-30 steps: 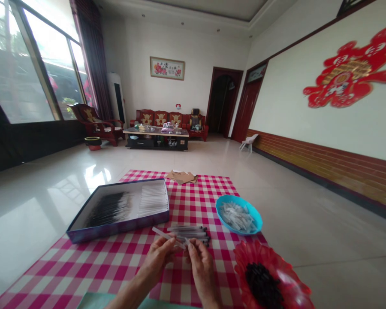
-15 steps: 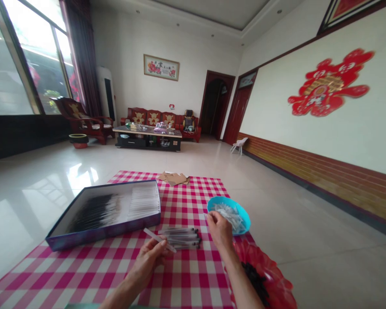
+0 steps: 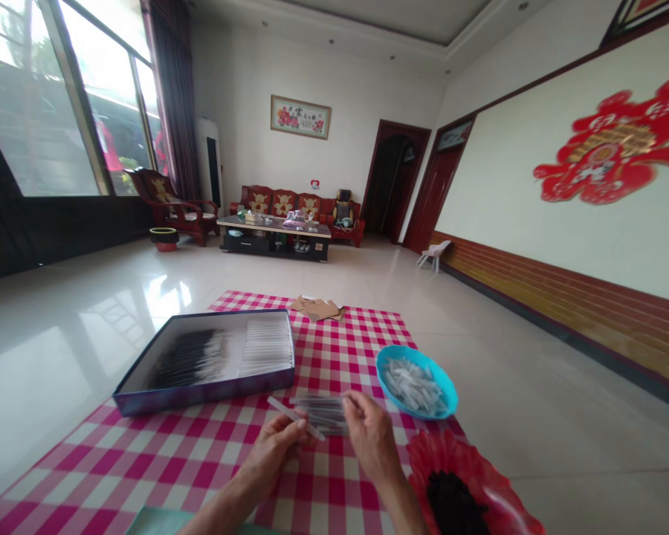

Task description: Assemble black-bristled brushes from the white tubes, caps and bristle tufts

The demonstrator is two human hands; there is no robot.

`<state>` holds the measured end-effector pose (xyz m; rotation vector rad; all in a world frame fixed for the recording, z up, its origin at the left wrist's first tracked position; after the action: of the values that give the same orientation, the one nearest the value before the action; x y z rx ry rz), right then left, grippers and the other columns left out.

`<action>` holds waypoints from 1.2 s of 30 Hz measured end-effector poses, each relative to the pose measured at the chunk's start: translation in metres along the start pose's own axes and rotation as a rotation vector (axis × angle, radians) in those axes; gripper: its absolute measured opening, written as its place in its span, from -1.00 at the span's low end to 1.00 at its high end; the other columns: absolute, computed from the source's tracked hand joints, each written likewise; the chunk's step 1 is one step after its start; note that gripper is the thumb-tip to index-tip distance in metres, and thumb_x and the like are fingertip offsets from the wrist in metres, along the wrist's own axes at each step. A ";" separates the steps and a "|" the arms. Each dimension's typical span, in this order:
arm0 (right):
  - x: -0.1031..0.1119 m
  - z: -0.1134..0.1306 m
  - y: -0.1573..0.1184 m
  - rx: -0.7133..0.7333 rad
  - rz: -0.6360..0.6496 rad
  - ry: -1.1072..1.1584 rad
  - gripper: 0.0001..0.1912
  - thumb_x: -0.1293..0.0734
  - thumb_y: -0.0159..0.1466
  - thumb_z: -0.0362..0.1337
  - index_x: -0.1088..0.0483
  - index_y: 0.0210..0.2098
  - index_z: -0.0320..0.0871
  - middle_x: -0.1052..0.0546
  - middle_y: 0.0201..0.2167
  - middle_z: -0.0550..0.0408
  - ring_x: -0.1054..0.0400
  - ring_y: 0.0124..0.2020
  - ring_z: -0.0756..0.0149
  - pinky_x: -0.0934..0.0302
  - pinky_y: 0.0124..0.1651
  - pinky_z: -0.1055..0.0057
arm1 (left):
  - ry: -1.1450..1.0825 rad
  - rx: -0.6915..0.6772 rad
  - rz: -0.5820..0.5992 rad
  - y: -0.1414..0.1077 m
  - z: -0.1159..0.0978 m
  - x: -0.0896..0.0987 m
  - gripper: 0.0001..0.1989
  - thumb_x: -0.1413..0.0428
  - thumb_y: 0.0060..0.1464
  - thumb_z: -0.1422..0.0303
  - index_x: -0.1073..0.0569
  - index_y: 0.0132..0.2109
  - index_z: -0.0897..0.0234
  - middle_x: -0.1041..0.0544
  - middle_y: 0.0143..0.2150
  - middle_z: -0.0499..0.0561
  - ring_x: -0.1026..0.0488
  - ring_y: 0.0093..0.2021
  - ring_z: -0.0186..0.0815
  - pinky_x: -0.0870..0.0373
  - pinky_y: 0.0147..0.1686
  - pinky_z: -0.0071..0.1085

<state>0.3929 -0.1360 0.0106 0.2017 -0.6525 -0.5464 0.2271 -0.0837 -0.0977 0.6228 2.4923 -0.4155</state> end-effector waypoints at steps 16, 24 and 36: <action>-0.043 -0.014 -0.057 0.127 -0.048 0.135 -0.73 -0.28 0.20 -0.09 -0.49 -0.26 -0.13 -0.59 -0.31 -0.02 -0.49 -0.27 0.12 -0.37 -0.22 0.37 | 0.160 -0.248 -0.062 0.004 -0.027 0.012 -0.57 -0.21 -0.05 0.14 -0.42 -0.07 0.30 -0.53 -0.33 0.03 -0.44 -0.42 -0.36 -0.29 -0.51 -0.53; -0.039 -0.014 -0.059 0.097 -0.043 0.161 -0.69 -0.25 0.21 -0.03 -0.48 -0.31 -0.12 -0.59 -0.36 0.02 -0.48 -0.29 0.15 -0.37 -0.25 0.43 | 0.950 -0.793 -0.051 -0.020 -0.092 -0.009 -0.87 -0.06 0.11 0.35 -0.49 -0.29 0.26 -0.46 -0.38 -0.02 -0.40 -0.40 -0.40 -0.30 -0.40 -0.53; -0.051 -0.036 -0.061 -0.152 0.057 0.422 -0.58 -0.36 0.10 0.01 -0.48 -0.18 -0.17 -0.59 -0.26 -0.02 -0.49 -0.27 0.11 -0.40 -0.29 0.43 | 1.578 -0.823 0.274 -0.042 -0.071 -0.066 -0.81 0.04 0.17 0.44 -0.47 -0.21 0.18 -0.45 -0.32 -0.04 -0.34 -0.31 -0.34 -0.26 -0.25 -0.44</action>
<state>0.3566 -0.1594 -0.0650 0.1482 -0.2052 -0.4774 0.2257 -0.1133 0.0035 1.1046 3.2830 1.7799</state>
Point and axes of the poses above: each hand's wrist, its own y-axis towards the middle knuckle, its own x-axis out of the back of the hand, z = x × y, the point moved 10 cm from there along y, towards the middle knuckle
